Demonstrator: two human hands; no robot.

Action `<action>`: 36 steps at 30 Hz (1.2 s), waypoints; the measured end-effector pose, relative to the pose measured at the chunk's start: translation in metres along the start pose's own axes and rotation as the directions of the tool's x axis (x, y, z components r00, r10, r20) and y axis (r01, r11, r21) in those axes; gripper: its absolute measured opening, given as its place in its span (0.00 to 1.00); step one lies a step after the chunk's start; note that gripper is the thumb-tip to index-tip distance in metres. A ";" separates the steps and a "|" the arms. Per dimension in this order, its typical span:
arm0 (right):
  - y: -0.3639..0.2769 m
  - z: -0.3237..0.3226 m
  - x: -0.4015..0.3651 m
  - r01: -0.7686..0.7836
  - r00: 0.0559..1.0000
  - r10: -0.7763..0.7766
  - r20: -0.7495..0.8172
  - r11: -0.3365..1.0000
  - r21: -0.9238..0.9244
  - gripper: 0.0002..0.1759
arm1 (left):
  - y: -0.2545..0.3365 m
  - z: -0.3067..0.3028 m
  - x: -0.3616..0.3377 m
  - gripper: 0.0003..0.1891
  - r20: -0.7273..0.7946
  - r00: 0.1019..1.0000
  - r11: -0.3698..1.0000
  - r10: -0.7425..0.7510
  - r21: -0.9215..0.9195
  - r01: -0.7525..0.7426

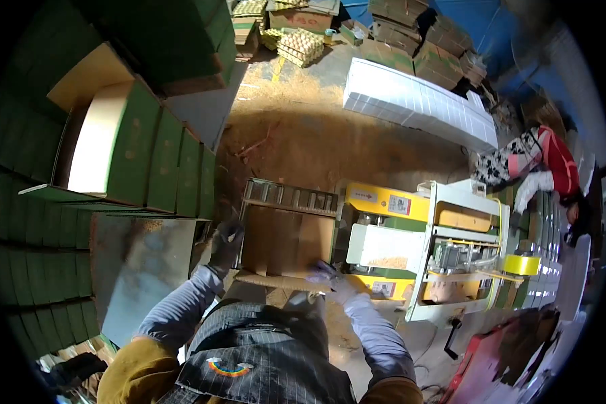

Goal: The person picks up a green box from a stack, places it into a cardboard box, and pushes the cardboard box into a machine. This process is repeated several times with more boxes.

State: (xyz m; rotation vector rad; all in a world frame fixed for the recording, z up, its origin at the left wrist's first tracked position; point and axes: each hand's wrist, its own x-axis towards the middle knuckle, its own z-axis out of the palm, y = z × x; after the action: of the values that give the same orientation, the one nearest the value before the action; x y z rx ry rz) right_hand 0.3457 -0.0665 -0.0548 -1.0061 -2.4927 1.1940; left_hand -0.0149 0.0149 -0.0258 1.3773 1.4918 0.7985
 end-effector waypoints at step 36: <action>-0.305 -0.254 0.204 0.308 0.920 -0.282 -0.273 0.950 0.057 0.24 | 0.166 -0.089 0.049 0.25 -0.073 0.895 -0.083 0.441 -0.996 -0.040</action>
State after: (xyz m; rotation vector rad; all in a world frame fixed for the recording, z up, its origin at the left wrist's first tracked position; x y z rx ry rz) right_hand 0.1553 0.0873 0.3183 -0.6793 -2.2533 1.0079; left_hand -0.0310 0.1012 0.1482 0.4343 0.0078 1.4365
